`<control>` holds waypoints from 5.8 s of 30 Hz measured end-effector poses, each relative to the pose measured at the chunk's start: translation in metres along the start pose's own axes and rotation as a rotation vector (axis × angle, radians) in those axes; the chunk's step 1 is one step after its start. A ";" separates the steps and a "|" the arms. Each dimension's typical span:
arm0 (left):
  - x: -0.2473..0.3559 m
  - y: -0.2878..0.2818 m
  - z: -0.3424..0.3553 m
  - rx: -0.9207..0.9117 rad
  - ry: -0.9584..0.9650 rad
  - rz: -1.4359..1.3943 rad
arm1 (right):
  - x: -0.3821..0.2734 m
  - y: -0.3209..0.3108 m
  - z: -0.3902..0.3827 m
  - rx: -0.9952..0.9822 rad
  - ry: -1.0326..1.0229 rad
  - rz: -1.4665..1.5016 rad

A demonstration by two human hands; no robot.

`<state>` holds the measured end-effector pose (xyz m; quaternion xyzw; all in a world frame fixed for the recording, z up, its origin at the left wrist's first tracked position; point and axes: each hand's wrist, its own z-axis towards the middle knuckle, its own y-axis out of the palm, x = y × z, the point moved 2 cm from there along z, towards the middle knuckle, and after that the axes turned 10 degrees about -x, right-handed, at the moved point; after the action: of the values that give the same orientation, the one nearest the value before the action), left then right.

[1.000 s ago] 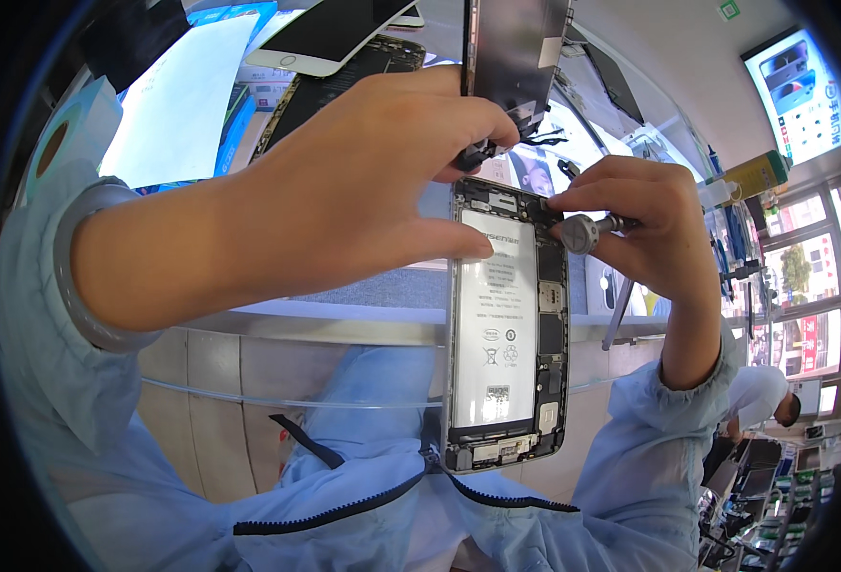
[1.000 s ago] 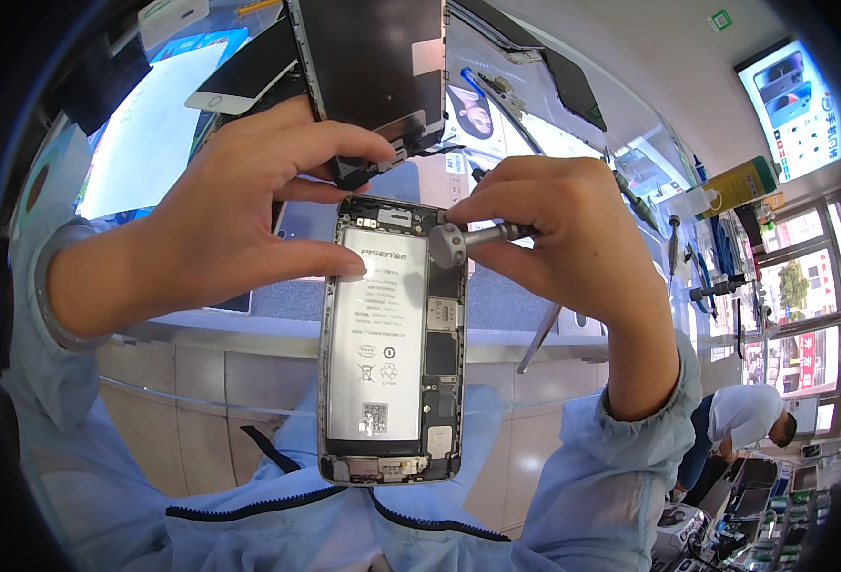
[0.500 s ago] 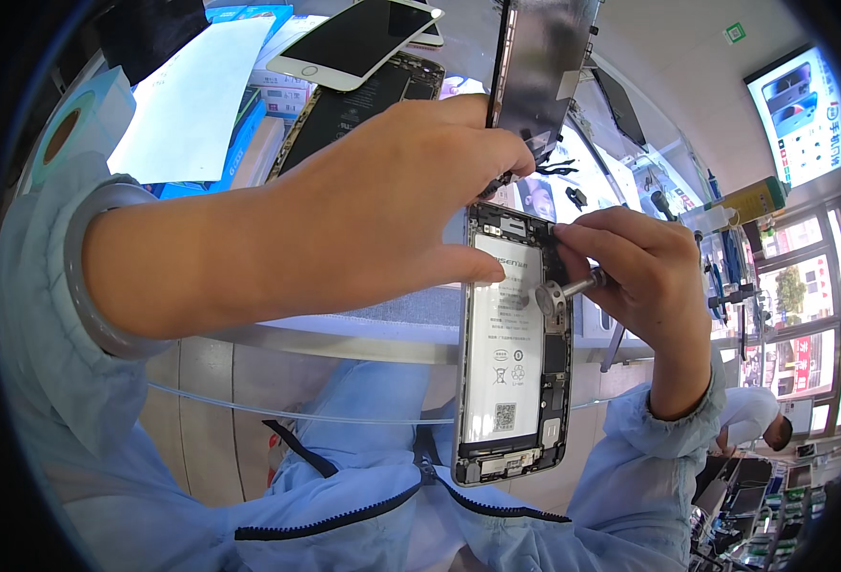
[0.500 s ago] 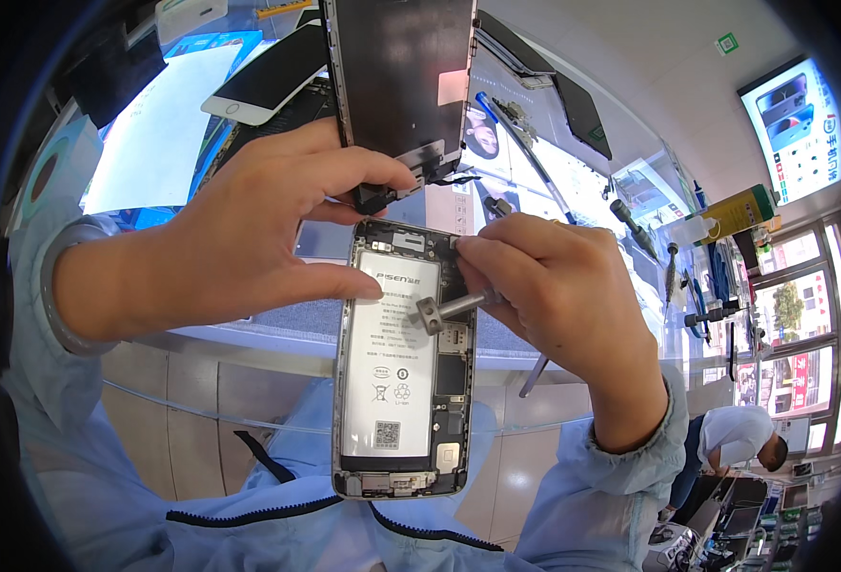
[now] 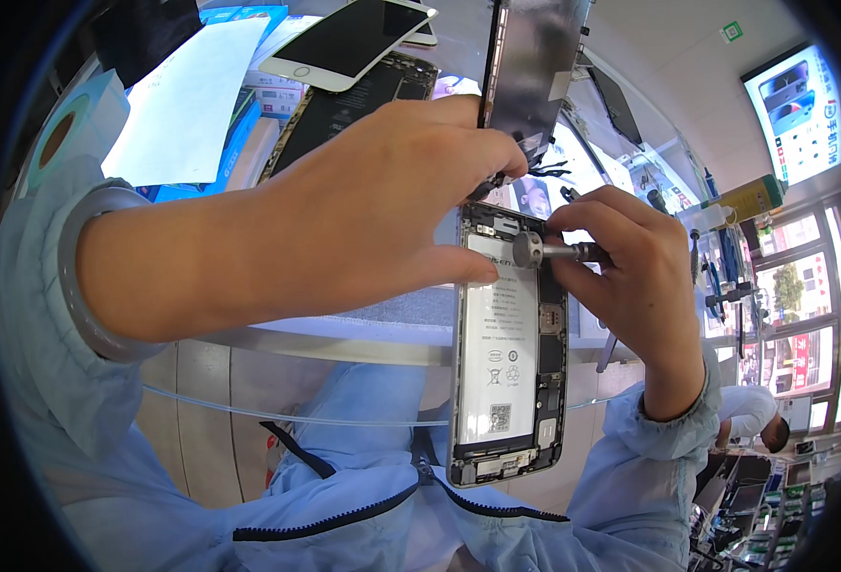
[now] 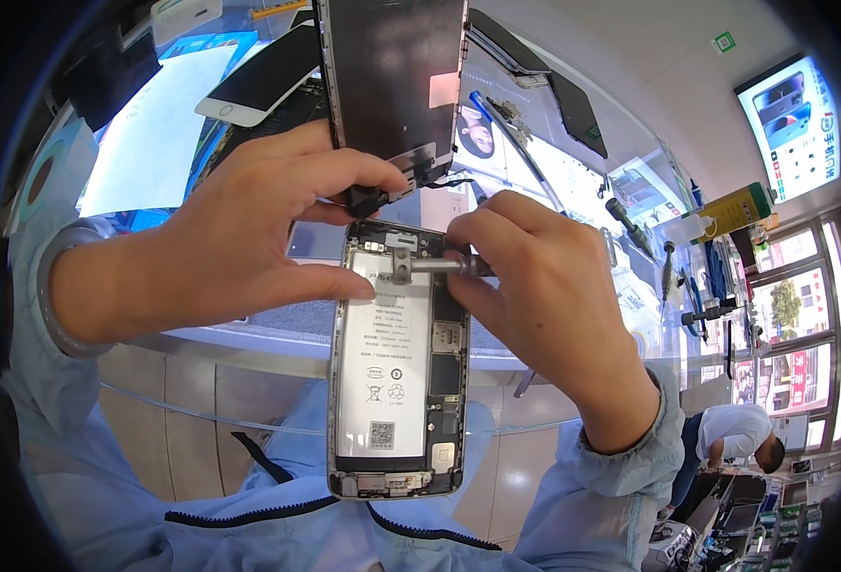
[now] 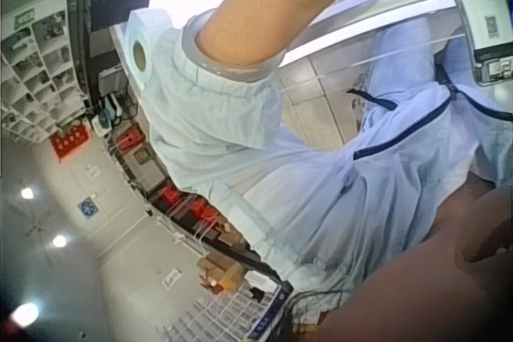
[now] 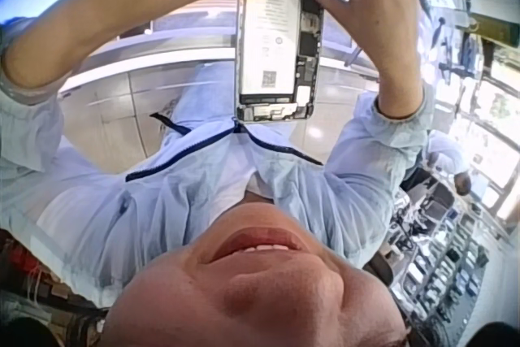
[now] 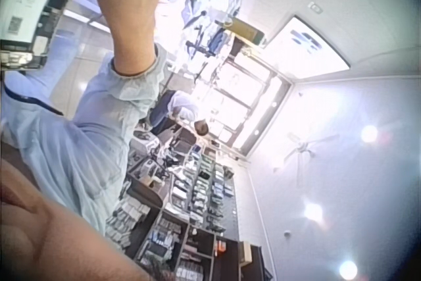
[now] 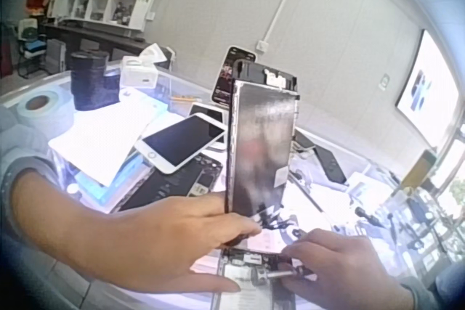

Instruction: The person disassembles a smartphone by removing the back cover and using a screwdriver to unscrew internal components. They then use tweezers to carefully lift and disconnect ribbon cables and small parts from the motherboard while holding the device steady.

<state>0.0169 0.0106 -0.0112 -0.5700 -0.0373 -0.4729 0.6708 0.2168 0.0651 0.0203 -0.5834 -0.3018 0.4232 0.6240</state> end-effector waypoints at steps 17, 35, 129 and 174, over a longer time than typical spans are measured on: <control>0.001 -0.001 0.000 -0.006 -0.012 -0.014 | 0.005 -0.001 0.004 -0.143 0.029 0.008; 0.001 -0.001 0.000 -0.021 -0.050 -0.021 | 0.007 0.004 -0.002 -0.076 0.080 0.166; 0.000 -0.001 0.001 -0.034 -0.040 -0.002 | 0.032 -0.015 0.002 0.012 0.003 0.252; 0.006 0.000 0.005 -0.044 -0.116 -0.084 | 0.042 -0.009 0.002 0.392 -0.082 0.893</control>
<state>0.0222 0.0110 -0.0057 -0.6091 -0.0894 -0.4677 0.6342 0.2360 0.1028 0.0241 -0.5103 0.0389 0.7209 0.4673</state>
